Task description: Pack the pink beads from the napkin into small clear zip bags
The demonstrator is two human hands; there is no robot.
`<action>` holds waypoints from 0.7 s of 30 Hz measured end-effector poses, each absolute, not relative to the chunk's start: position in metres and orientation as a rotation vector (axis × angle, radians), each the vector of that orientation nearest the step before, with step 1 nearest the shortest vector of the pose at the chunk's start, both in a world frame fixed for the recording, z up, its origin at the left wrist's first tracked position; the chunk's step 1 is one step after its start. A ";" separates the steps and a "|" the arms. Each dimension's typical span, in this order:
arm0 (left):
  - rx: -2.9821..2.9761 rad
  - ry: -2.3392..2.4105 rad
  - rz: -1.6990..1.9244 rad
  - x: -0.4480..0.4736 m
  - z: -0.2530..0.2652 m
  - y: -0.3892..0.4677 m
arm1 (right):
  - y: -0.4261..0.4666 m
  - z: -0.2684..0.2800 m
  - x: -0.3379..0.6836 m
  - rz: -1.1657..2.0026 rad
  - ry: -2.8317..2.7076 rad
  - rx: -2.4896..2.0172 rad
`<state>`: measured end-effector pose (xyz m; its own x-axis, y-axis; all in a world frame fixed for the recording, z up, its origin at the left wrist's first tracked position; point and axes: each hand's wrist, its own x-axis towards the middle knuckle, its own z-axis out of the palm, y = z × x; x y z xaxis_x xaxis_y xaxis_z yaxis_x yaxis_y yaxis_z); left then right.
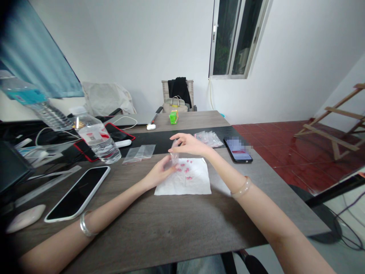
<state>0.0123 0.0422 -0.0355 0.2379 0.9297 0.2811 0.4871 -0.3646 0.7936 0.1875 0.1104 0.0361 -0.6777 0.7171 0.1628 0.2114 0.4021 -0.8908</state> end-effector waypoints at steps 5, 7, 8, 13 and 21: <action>1.829 1.323 1.155 0.014 -0.028 0.038 | 0.106 0.036 0.183 1.200 -1.902 -1.061; 1.797 1.345 1.186 0.014 -0.026 0.038 | 0.102 0.038 0.181 1.187 -1.815 -1.177; 1.789 1.342 1.203 0.014 -0.026 0.037 | 0.101 0.039 0.180 1.182 -1.779 -1.224; 1.615 1.256 1.381 0.014 -0.025 0.039 | 0.099 0.041 0.175 1.197 -1.676 -1.296; 1.373 1.352 1.613 -0.006 -0.015 0.054 | 0.103 0.028 0.172 1.200 -1.726 -1.225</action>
<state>-0.0057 0.0540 -0.0153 -0.2687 0.9093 0.3179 0.1543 -0.2851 0.9460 0.1719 0.1027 0.0277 -0.3135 0.9493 0.0252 0.3075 0.1266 -0.9431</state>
